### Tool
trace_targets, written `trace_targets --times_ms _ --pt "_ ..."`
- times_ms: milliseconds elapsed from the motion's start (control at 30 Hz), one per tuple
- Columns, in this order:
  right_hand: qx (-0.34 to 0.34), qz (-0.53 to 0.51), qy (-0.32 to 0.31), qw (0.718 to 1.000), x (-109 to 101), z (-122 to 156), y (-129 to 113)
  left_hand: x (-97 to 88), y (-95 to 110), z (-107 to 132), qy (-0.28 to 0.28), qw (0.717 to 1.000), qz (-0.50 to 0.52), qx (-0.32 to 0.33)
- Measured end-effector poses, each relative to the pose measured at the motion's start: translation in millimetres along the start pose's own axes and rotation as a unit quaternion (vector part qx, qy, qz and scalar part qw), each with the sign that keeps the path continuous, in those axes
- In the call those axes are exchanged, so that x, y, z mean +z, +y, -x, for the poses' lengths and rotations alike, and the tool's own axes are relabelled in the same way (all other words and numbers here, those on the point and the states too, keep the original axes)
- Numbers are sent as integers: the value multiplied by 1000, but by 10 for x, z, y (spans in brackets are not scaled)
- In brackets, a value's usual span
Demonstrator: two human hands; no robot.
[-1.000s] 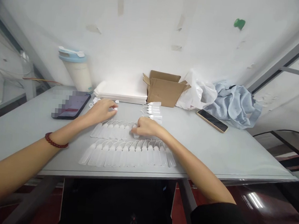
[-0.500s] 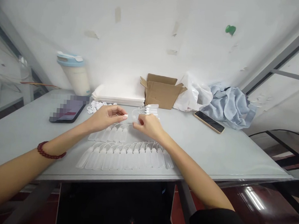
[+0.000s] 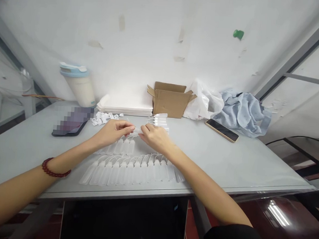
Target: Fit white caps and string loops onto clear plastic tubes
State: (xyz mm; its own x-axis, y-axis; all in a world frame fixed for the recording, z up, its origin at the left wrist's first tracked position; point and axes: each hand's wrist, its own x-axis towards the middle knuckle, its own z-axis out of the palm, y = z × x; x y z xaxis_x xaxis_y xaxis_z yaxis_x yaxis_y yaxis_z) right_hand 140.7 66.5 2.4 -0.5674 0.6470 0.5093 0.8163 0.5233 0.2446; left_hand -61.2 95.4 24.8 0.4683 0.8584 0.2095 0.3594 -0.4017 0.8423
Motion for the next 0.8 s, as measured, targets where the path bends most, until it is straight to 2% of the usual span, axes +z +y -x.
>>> trace_targets --times_ms 67,167,333,433,567,733,800 --pt "-20 -17 20 999 7 9 25 -4 5 -1 -6 1000 10 -10" --pt "-15 -76 34 996 14 14 42 1 12 12 -2 1000 -1 5" --pt "27 -248 47 967 16 -5 68 34 7 46 49 989 -67 121" --pt "60 -324 45 943 4 -22 83 41 0 54 55 987 -47 146" --pt "71 -333 57 939 -1 -28 75 24 35 59 34 997 45 58" --pt "26 -227 98 969 37 -2 70 17 93 48 46 983 163 -67" --pt "6 -181 107 978 42 6 69 21 94 36 18 975 184 -121"
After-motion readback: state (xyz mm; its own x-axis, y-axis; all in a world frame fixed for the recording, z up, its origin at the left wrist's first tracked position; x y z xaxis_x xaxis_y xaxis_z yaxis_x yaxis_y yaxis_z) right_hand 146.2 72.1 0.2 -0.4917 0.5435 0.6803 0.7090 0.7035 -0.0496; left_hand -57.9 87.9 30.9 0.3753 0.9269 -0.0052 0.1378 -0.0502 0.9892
